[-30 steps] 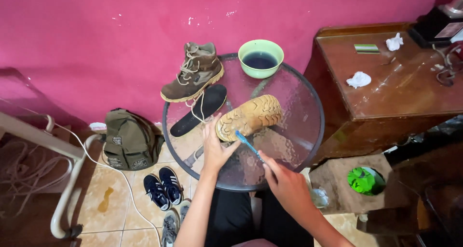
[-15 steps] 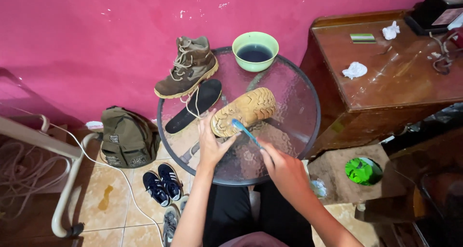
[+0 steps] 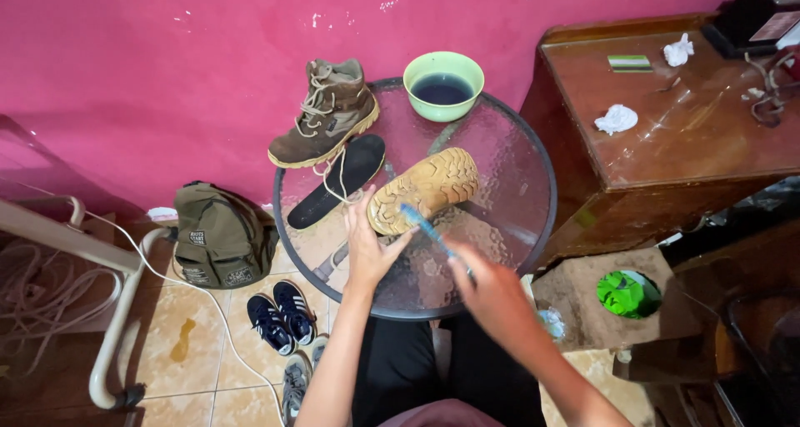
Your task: The person scrubs a brown hiking boot with a toothbrush, focusing on the upper and sole. They hold the boot on a glass table and rotate it to clean different areas.
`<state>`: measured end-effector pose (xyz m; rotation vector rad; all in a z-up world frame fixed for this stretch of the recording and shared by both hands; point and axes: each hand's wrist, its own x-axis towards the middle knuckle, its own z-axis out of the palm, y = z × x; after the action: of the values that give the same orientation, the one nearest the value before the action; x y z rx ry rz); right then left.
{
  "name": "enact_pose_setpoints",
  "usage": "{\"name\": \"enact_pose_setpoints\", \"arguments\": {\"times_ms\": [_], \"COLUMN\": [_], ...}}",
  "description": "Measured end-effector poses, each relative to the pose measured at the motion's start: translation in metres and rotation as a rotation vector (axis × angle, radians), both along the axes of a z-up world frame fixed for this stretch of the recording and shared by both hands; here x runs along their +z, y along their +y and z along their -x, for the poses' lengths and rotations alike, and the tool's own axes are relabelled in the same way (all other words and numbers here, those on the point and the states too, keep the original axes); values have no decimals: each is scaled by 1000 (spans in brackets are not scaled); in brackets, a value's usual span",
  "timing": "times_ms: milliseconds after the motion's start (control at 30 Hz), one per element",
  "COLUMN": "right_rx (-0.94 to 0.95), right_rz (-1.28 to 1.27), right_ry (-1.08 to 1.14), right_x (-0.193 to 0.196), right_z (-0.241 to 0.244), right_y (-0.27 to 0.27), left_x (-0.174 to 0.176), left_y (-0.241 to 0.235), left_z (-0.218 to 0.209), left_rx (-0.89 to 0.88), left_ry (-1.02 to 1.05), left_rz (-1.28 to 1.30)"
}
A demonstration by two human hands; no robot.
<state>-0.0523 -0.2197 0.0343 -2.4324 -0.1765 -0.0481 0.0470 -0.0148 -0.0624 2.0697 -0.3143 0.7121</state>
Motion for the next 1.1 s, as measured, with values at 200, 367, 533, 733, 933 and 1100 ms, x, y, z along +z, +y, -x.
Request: {"name": "enact_pose_setpoints", "arguments": {"times_ms": [200, 367, 533, 733, 933, 1100], "right_rx": [7, -69, -20, -187, -1, -191], "right_rz": [75, 82, 145, 87, 46, 39], "right_ry": [-21, -97, -69, -52, 113, 110], "right_x": [-6, -29, -27, -48, -33, -47], "right_z": [-1, -2, 0, -27, 1, -37], "right_y": [3, 11, 14, -6, 25, -8], "left_x": [-9, -8, 0, 5, -1, 1], "left_y": [3, 2, 1, 0, 2, 0], "left_z": [-3, -4, 0, -2, -3, -1], "left_rx": [4, 18, 17, 28, 25, 26], "left_ry": [-13, -16, -6, -15, -28, -23], "left_rz": [-41, 90, 83, 96, 87, 96]}}
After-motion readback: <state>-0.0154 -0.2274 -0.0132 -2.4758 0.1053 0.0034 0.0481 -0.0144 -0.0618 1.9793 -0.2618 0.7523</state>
